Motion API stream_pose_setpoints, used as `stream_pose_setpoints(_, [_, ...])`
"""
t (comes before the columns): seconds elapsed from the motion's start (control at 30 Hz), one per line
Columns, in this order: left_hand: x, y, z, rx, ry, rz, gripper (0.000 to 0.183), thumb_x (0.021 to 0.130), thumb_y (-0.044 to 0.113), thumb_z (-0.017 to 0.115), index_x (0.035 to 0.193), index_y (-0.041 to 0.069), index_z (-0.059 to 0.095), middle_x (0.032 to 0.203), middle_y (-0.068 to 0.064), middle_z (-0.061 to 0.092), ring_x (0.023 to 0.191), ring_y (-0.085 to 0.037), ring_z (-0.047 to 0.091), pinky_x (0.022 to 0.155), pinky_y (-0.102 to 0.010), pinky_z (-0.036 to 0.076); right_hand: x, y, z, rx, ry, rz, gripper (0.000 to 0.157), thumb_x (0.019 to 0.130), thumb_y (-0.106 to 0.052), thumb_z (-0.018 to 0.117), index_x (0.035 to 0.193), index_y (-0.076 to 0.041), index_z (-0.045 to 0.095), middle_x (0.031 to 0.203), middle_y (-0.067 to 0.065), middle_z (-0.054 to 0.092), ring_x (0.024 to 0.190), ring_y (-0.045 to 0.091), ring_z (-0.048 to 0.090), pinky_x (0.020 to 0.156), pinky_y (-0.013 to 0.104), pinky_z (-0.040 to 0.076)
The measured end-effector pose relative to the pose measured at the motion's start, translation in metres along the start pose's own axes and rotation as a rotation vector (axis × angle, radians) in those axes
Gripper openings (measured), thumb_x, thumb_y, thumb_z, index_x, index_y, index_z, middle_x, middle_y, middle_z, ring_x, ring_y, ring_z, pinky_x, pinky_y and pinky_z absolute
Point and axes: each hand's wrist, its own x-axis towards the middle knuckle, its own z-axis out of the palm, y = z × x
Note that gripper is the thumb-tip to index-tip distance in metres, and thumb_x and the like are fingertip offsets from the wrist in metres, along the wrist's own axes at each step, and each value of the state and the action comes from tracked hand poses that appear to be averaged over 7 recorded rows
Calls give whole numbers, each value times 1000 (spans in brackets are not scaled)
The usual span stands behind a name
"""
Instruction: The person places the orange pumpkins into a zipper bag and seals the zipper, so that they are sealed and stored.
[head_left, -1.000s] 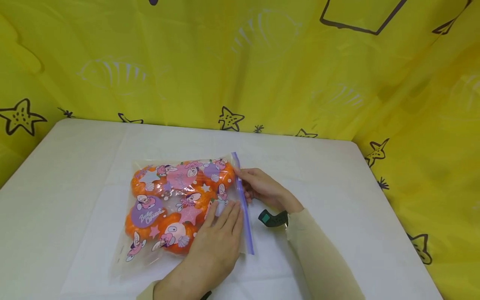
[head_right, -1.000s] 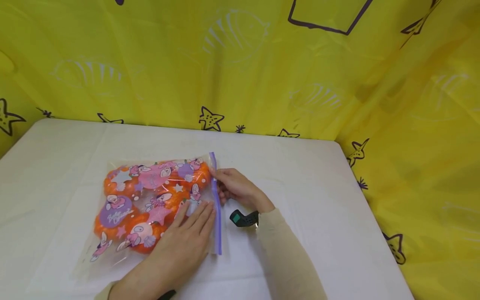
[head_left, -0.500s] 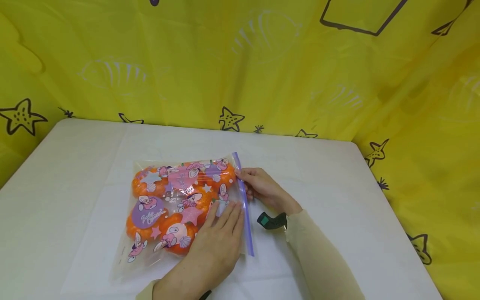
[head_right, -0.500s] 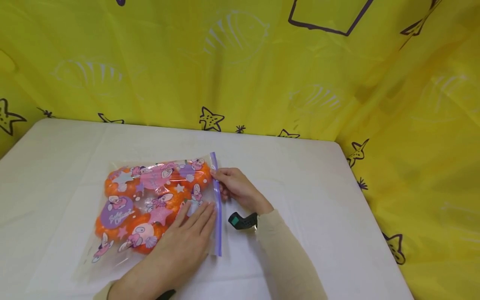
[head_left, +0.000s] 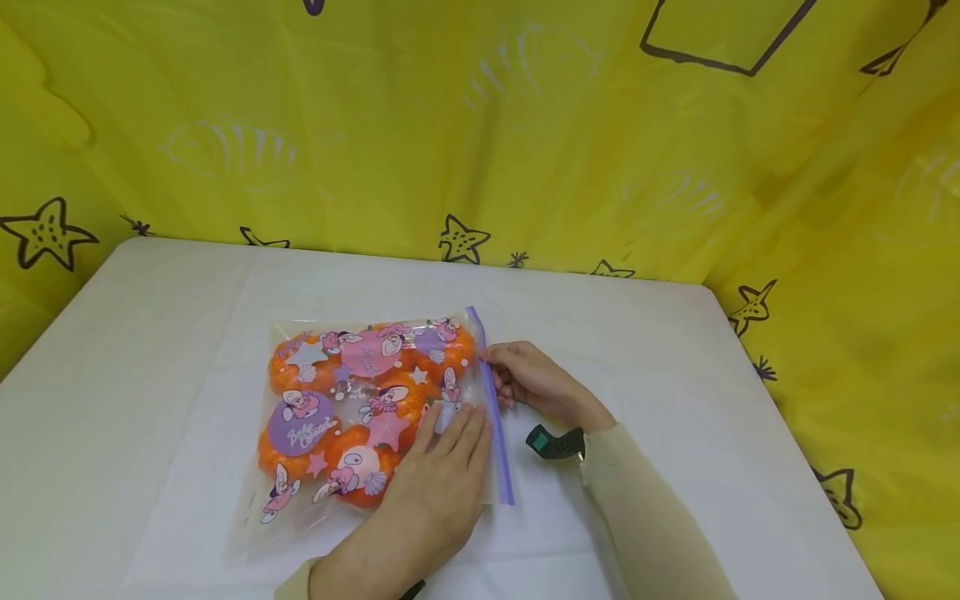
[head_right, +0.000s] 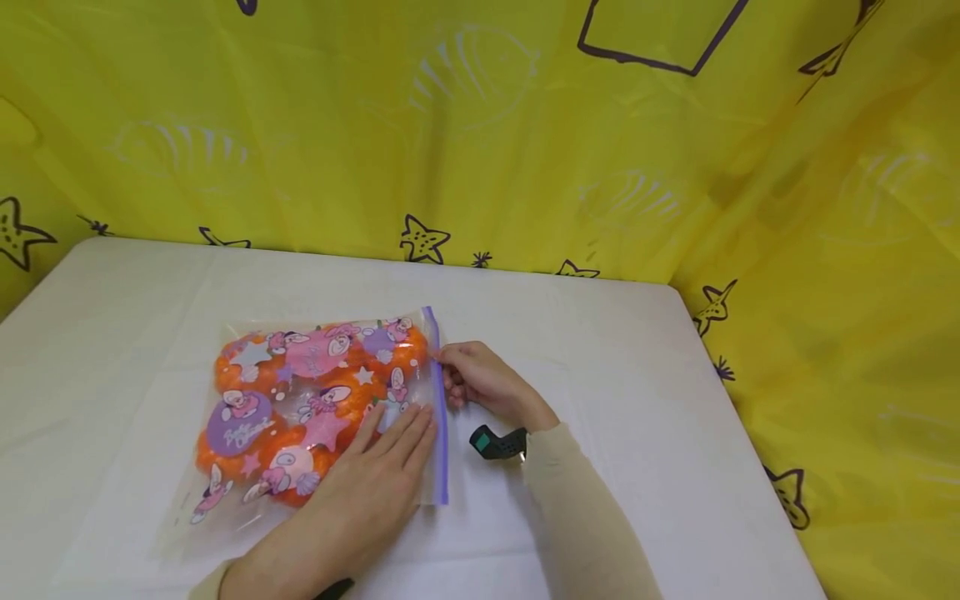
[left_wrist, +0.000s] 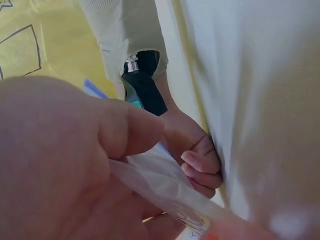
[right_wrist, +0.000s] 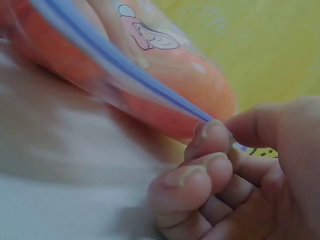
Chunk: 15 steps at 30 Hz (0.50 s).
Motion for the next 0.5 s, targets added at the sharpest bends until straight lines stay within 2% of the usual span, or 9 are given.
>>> stream_pose_setpoints(0.5, [1,8,2,21,-97,-20,78,95,51,58,155,9,32,166,-10,21,155,-26,17,125,-54,11,6,-5,1,-16,42,11,27,106,-22,42,89,-4,52,69,1,45,56,12,44,50,19,41])
